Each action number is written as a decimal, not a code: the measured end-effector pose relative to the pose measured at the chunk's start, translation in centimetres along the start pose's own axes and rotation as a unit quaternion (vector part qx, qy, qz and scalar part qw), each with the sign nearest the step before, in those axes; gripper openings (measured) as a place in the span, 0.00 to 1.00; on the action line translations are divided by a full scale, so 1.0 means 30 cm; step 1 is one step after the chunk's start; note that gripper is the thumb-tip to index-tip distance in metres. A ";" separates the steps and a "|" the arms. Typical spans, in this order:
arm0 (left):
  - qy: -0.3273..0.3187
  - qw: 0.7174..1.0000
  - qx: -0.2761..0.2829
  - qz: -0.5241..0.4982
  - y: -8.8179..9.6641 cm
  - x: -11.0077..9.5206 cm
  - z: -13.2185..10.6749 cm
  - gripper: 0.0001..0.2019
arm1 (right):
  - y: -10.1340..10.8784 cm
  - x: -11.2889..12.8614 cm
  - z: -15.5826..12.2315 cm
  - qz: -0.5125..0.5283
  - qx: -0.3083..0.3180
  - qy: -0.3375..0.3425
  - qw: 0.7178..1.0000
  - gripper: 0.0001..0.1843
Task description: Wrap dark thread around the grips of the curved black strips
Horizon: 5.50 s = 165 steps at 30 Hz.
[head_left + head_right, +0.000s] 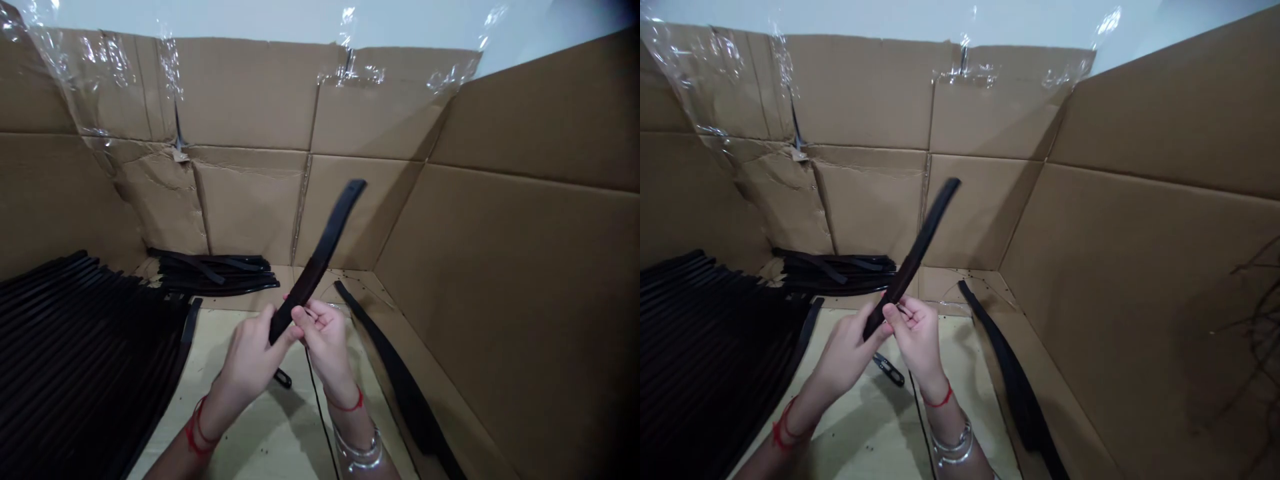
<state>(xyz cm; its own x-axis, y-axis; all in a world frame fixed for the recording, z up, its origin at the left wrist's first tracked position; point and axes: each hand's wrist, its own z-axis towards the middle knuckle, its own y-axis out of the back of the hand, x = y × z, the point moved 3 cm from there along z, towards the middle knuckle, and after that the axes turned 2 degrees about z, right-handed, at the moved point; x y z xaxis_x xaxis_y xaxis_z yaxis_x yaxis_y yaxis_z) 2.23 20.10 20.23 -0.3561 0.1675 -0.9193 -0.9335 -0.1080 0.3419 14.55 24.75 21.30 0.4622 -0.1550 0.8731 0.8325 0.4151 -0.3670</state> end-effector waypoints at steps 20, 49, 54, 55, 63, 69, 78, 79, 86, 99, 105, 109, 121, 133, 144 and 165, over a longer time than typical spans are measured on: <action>0.048 0.940 0.194 -0.275 -0.001 0.001 -0.027 0.25 | -0.036 0.006 -0.030 0.001 0.080 -0.002 0.997 0.22; 0.108 0.912 0.224 -0.325 -0.057 0.017 -0.029 0.33 | -0.055 0.022 -0.036 -0.006 0.075 -0.002 0.997 0.26; -0.002 0.981 0.040 -0.189 -0.031 -0.012 -0.033 0.25 | -0.045 0.033 -0.029 -0.026 0.006 0.024 0.999 0.22; 0.016 0.971 0.097 -0.219 -0.044 -0.009 -0.033 0.25 | -0.048 0.030 -0.029 -0.019 0.032 0.013 0.999 0.21; 0.062 0.958 0.097 -0.263 -0.024 0.012 -0.007 0.27 | -0.048 0.022 -0.030 -0.025 0.051 -0.002 0.998 0.24; 0.037 0.967 0.085 -0.238 -0.031 0.000 -0.031 0.30 | -0.037 0.030 -0.031 -0.012 0.031 0.023 0.999 0.23; 0.029 0.948 0.144 -0.281 -0.026 -0.006 -0.028 0.27 | -0.057 0.070 -0.060 -0.050 0.012 0.048 0.998 0.18; 0.016 0.966 0.070 -0.248 -0.009 -0.007 -0.026 0.26 | -0.055 0.070 -0.058 -0.046 0.013 0.048 0.998 0.17; 0.089 0.918 0.197 -0.332 -0.058 -0.010 -0.053 0.30 | -0.046 0.029 -0.040 0.026 0.123 -0.014 0.992 0.23; 0.022 0.974 0.040 -0.223 -0.025 -0.006 -0.055 0.25 | -0.061 0.055 -0.075 -0.012 0.045 0.013 0.999 0.19; 0.078 0.871 0.264 -0.408 -0.046 0.001 -0.065 0.28 | -0.055 0.052 -0.061 0.019 0.069 -0.014 0.997 0.25; 0.042 0.820 0.297 -0.488 -0.048 -0.007 -0.058 0.23 | -0.066 0.050 -0.061 0.025 0.104 -0.043 0.993 0.23; 0.036 0.575 0.473 -0.666 -0.074 -0.027 -0.057 0.24 | -0.070 0.049 -0.069 -0.022 0.106 -0.024 0.994 0.20; 0.090 0.829 0.236 -0.499 -0.026 -0.032 -0.098 0.23 | -0.097 0.073 -0.090 -0.076 0.111 0.039 0.990 0.19; 0.075 0.832 0.323 -0.445 -0.046 0.005 -0.081 0.32 | -0.114 0.108 -0.155 -0.115 0.083 0.122 0.982 0.12; 0.065 0.889 0.203 -0.406 -0.055 -0.008 -0.054 0.33 | -0.114 0.095 -0.137 -0.106 -0.033 0.114 0.987 0.20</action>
<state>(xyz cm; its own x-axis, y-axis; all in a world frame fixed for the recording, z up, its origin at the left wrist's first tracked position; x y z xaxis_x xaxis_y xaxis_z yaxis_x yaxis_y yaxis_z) 3.91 18.65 19.57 0.4258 -0.0891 -0.9004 -0.8279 0.3630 -0.4275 14.29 19.21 23.74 0.3263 -0.4331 0.8402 0.9323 0.2941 -0.2105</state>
